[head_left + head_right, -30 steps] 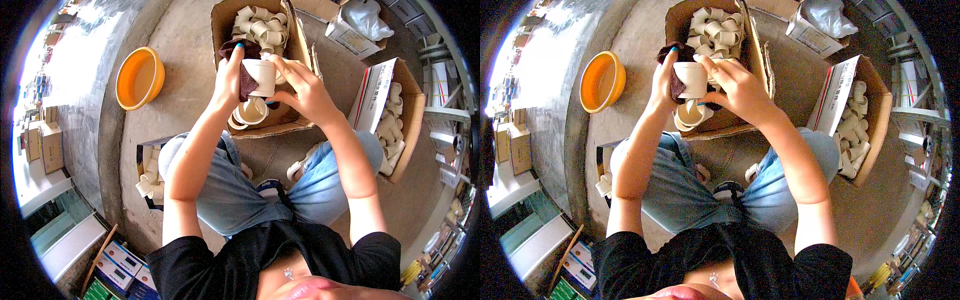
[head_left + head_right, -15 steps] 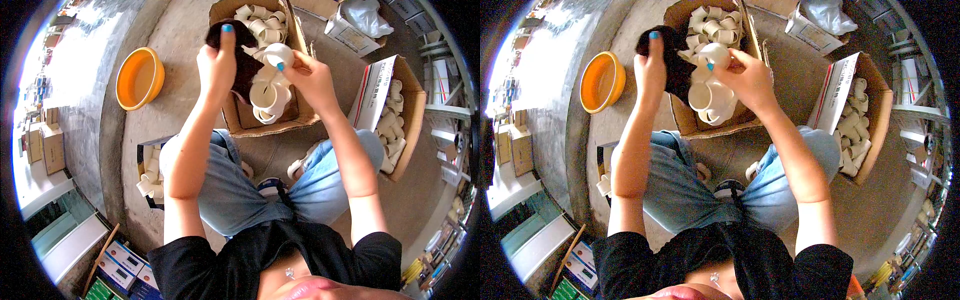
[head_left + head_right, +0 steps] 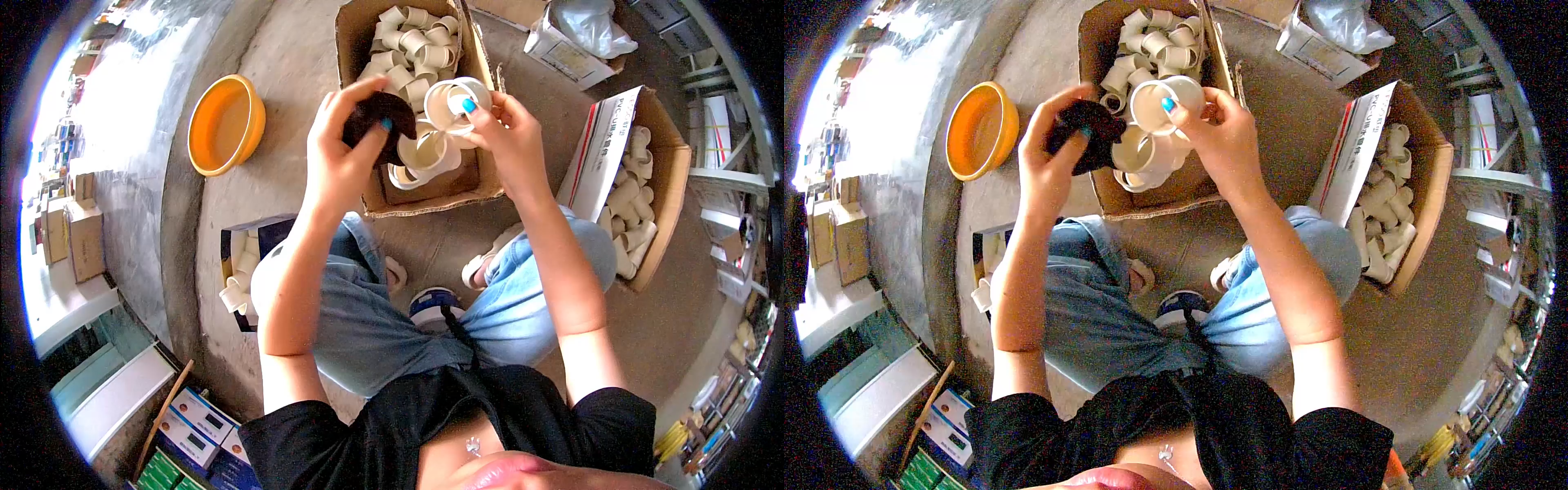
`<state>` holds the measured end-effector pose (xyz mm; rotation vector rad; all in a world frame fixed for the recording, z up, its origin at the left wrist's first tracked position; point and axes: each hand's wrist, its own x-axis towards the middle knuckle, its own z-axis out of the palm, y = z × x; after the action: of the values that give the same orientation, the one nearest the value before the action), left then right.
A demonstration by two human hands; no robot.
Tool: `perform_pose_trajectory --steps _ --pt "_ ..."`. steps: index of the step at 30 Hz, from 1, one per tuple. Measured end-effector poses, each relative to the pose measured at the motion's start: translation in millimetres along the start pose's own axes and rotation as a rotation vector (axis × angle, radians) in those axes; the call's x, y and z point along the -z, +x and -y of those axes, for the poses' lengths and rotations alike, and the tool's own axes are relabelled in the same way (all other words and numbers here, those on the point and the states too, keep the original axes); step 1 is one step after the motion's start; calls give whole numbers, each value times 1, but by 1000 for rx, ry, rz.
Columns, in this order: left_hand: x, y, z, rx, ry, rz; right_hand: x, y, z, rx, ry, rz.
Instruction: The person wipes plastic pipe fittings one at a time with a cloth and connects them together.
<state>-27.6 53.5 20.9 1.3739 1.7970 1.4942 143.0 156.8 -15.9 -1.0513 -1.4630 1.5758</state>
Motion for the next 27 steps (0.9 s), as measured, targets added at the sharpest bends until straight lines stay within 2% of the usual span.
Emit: perform_pose_trajectory --steps 4,8,11,13,15,16,17,20,23,27 --pt "-16 -19 -7 16 -55 -188 3 -8 -3 18 -21 2" --pt "-25 -20 -8 14 -55 -177 0 -12 -6 -2 -125 19" --pt "-29 -17 -10 -360 345 -248 -4 -17 -6 66 -197 92" --pt "-35 -21 -8 -376 374 -261 -5 -18 -5 38 -117 73" --pt "-40 -22 3 -379 302 -174 -3 -17 -1 -8 -64 44" --pt "-40 -20 2 -452 316 -97 -1 -17 0 -7 -54 25" --pt "-40 -19 11 -526 351 51 0 -15 1 -5 -44 5" --pt "-42 -19 1 -530 572 203 6 -9 -5 51 -66 -33" --pt "-38 -11 9 -499 611 216 6 -2 -13 115 -164 -48" --pt "-37 -5 20 -273 205 288 9 -4 -13 239 -309 12"
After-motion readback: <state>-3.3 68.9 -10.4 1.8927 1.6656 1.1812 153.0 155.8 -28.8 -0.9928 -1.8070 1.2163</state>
